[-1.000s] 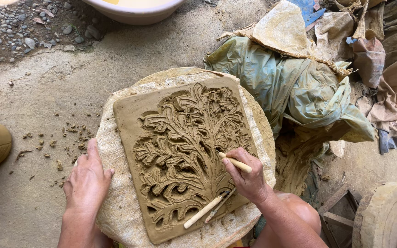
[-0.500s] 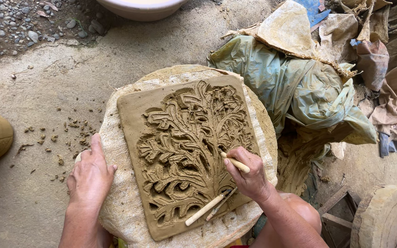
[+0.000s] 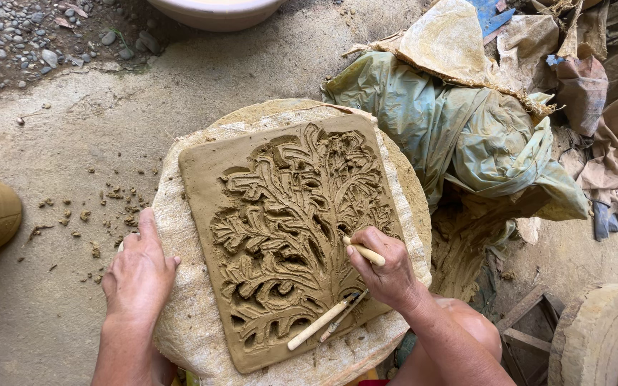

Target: The person carves a tree-like pattern into a flat clay slab using a wooden tool, removing excess clay by hand.

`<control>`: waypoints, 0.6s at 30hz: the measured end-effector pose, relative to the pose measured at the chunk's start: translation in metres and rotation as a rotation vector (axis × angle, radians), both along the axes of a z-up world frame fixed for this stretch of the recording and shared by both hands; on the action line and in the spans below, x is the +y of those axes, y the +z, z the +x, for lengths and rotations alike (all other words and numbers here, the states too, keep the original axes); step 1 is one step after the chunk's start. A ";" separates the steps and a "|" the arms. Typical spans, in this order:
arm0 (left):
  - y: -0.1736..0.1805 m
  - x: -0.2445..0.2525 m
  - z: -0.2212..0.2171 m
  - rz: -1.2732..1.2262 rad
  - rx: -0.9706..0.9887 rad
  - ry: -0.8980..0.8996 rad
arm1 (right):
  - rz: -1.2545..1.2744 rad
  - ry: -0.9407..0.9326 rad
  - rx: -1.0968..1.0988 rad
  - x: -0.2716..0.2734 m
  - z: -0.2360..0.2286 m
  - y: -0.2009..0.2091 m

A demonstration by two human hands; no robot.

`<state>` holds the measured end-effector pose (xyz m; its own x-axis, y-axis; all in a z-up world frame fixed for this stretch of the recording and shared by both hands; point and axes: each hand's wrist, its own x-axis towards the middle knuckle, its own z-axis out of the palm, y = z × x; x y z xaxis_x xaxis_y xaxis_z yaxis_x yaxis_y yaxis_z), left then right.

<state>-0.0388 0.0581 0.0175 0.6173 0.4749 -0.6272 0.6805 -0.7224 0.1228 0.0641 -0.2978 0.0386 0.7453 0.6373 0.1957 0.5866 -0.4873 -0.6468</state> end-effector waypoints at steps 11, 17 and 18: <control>-0.001 -0.001 -0.001 0.014 0.009 -0.025 | -0.021 -0.010 0.013 -0.004 -0.002 -0.005; 0.000 0.000 -0.001 -0.006 0.023 -0.009 | 0.133 -0.118 -0.005 -0.022 -0.009 -0.026; 0.000 0.001 0.000 -0.019 0.018 0.009 | 0.253 -0.212 0.035 -0.026 -0.010 -0.028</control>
